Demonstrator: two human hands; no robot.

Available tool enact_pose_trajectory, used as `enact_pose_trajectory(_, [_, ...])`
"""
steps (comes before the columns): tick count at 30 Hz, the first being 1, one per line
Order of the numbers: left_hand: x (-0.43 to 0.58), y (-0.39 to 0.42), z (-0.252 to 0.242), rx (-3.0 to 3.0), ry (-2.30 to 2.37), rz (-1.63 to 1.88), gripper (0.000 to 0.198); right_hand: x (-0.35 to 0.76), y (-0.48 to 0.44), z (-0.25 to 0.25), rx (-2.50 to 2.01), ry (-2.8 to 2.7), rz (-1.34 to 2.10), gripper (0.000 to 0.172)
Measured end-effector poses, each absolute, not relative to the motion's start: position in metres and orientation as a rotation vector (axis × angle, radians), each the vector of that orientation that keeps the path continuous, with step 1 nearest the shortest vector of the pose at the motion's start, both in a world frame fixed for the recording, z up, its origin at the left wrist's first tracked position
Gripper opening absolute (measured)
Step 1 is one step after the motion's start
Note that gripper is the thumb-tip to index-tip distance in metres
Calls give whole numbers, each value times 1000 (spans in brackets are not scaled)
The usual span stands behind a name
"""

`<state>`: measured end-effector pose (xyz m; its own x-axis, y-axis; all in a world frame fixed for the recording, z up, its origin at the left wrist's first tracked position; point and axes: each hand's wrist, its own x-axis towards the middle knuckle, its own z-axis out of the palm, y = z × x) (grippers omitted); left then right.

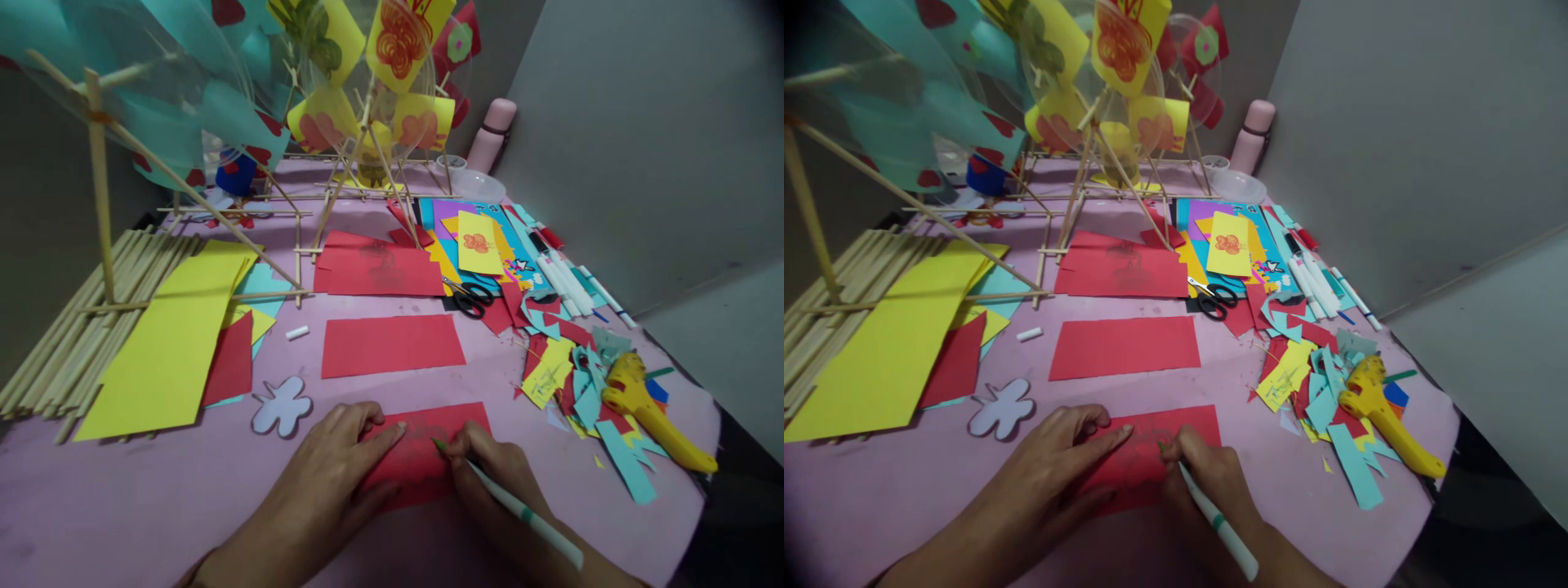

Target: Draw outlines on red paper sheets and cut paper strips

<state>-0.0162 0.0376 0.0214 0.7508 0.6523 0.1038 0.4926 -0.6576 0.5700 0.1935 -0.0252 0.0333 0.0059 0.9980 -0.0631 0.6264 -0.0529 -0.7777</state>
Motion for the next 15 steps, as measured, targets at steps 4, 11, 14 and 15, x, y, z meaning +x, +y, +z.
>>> enact_pose_trajectory(4, [-16,38,21,2432,862,399,47,194,-26,34,-1733,-1642,853,14])
enact_pose_trajectory(11, [-18,37,20,2428,852,389,46,196,-29,30,-1713,-1631,870,14])
enact_pose_trajectory(14, [-18,36,21,2428,854,408,47,198,-27,30,-1681,-1647,880,14])
enact_pose_trajectory(15, [-18,36,21,2429,853,411,48,198,-27,30,-1669,-1652,885,14])
